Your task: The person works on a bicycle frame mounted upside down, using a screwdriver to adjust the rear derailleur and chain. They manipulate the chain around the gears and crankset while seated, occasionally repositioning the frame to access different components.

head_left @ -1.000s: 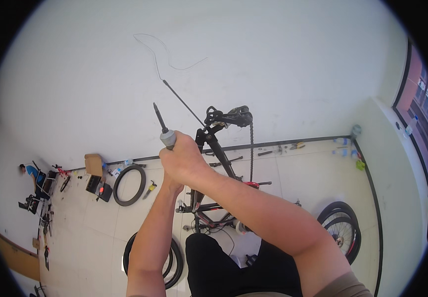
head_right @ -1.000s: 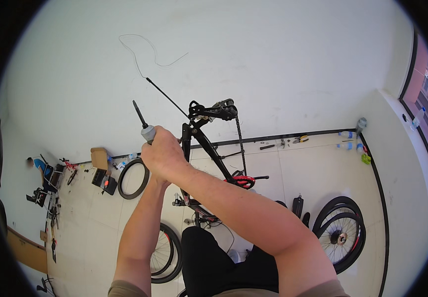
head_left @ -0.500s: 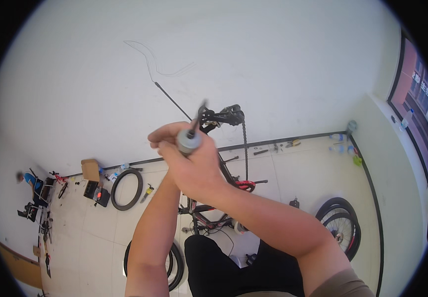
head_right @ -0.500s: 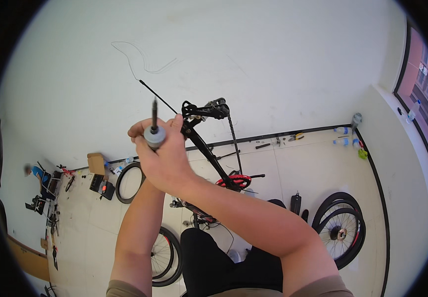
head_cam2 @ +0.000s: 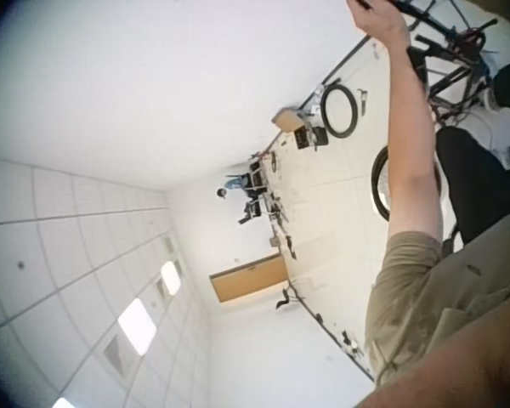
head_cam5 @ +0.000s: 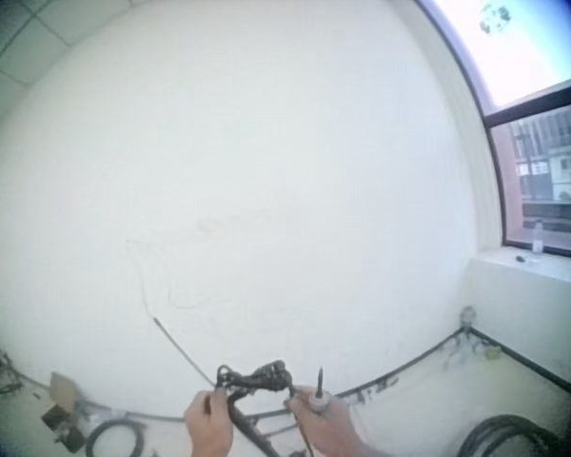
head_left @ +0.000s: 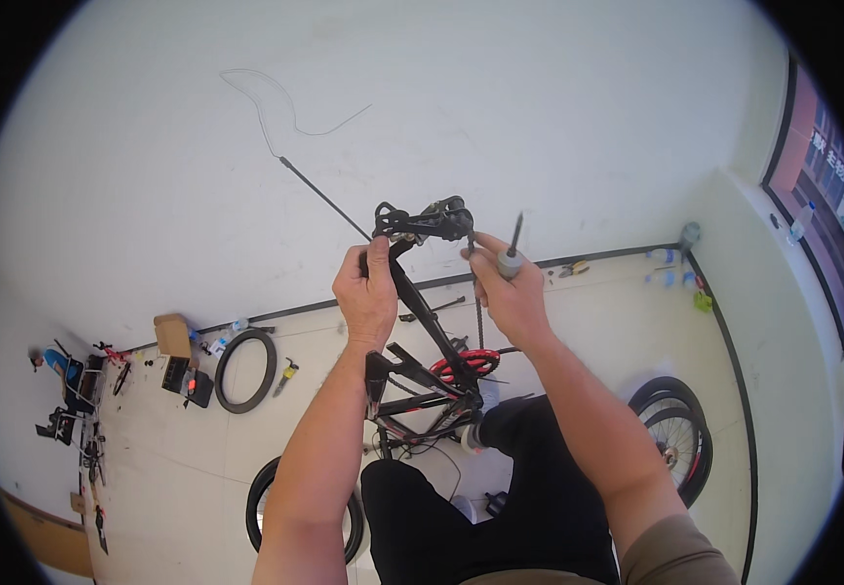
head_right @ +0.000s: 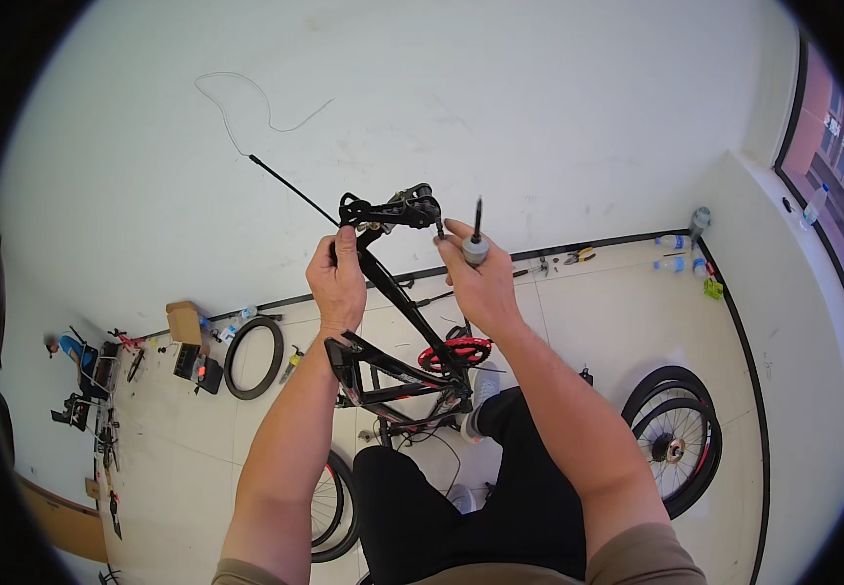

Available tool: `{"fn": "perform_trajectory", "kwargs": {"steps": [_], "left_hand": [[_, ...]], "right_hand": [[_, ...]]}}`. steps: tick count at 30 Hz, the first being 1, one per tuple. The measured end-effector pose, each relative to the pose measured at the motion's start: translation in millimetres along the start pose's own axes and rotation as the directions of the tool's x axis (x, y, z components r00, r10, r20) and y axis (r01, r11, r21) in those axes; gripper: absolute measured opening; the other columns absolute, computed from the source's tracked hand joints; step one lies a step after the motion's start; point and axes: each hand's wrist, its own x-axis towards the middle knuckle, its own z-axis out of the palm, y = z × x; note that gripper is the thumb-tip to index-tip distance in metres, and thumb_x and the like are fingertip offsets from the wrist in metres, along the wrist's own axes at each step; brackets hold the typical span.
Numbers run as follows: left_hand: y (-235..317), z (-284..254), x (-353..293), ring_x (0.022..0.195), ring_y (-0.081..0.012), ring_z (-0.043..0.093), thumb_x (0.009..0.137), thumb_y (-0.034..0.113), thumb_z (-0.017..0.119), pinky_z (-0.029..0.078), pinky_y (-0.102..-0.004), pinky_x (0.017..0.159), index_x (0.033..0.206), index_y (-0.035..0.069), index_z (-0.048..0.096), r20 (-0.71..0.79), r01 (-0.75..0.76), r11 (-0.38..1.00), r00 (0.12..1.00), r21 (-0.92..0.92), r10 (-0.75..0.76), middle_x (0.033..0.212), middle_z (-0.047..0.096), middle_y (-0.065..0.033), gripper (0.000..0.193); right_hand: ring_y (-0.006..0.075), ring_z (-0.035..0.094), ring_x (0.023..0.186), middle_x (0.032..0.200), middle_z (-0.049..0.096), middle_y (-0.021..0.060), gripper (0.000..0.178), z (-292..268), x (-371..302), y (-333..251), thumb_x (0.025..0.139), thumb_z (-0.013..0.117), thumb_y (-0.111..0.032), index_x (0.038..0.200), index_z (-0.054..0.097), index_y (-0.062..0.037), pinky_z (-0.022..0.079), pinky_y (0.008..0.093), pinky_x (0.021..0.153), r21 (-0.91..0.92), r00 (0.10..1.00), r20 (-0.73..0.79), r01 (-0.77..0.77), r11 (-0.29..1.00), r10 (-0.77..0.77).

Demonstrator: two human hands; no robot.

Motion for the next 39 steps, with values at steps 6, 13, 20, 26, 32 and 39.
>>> {"fn": "perform_trajectory", "kwargs": {"steps": [6,13,20,26,32,39], "left_hand": [[-4.5,0.5,0.4,0.064,-0.0111,0.045,0.096,0.045,0.059,0.040,-0.0282,0.058,0.081,-0.001,0.056,0.002,0.035,0.998,0.999,0.047,-0.035,0.065,0.052,-0.0025,0.048],[4.0,-7.6,2.6,0.066,-0.0108,0.046,0.098,0.041,0.056,0.040,-0.0286,0.060,0.085,0.001,0.055,0.112,0.116,0.993,0.987,-0.035,-0.112,0.071,0.054,-0.0016,0.042],[15.9,-26.8,22.7,0.074,-0.0079,0.046,0.098,0.025,0.054,0.040,-0.0272,0.070,0.096,0.004,0.058,0.347,0.305,0.934,0.910,-0.186,-0.228,0.082,0.056,0.0012,0.022],[35.3,-43.8,41.8,0.075,-0.0097,0.056,0.088,0.001,0.065,0.048,-0.0252,0.071,0.094,0.003,0.060,0.405,0.326,0.937,0.879,-0.122,-0.253,0.083,0.060,-0.0011,0.008],[35.8,-44.0,33.5,0.081,-0.0093,0.057,0.086,-0.001,0.066,0.048,-0.0247,0.075,0.095,0.002,0.062,0.405,0.199,0.980,0.897,-0.012,-0.177,0.086,0.062,-0.0020,0.010],[13.8,-17.4,7.9,0.084,-0.0093,0.055,0.095,0.009,0.060,0.046,-0.0237,0.076,0.115,0.000,0.054,0.158,-0.009,0.996,0.987,-0.090,0.023,0.088,0.059,-0.0014,0.023]], "right_hand": [[0.0045,0.043,0.061,0.071,0.057,-0.0034,0.018,-3.1,20.6,7.3,0.090,0.067,-0.015,0.098,0.067,0.0018,0.037,0.0234,0.055,-0.193,0.996,0.009,0.092,0.977,-0.092],[0.0056,0.047,0.059,0.072,0.062,0.0000,0.015,-3.9,21.7,3.8,0.090,0.067,-0.013,0.095,0.067,0.0004,0.040,0.0242,0.053,-0.157,0.999,0.020,-0.037,0.987,0.041],[0.0070,0.050,0.057,0.076,0.066,0.0033,0.016,-10.9,21.7,6.4,0.090,0.067,-0.016,0.097,0.067,-0.0011,0.041,0.0254,0.052,-0.164,0.995,0.019,-0.092,0.982,0.096],[0.0075,0.050,0.057,0.074,0.063,0.0038,0.019,-9.4,17.0,3.1,0.090,0.066,-0.016,0.097,0.068,0.0020,0.040,0.0249,0.052,-0.213,0.994,0.006,-0.104,0.971,0.108],[0.0070,0.050,0.057,0.074,0.064,0.0036,0.020,-17.8,18.4,23.8,0.090,0.066,-0.016,0.097,0.068,0.0024,0.039,0.0248,0.052,-0.209,0.997,0.018,-0.067,0.976,0.073],[0.0070,0.050,0.058,0.078,0.067,0.0039,0.019,-13.1,15.2,25.6,0.089,0.066,-0.015,0.097,0.068,0.0016,0.040,0.0249,0.053,-0.181,0.996,-0.007,-0.083,0.980,0.083]]}}
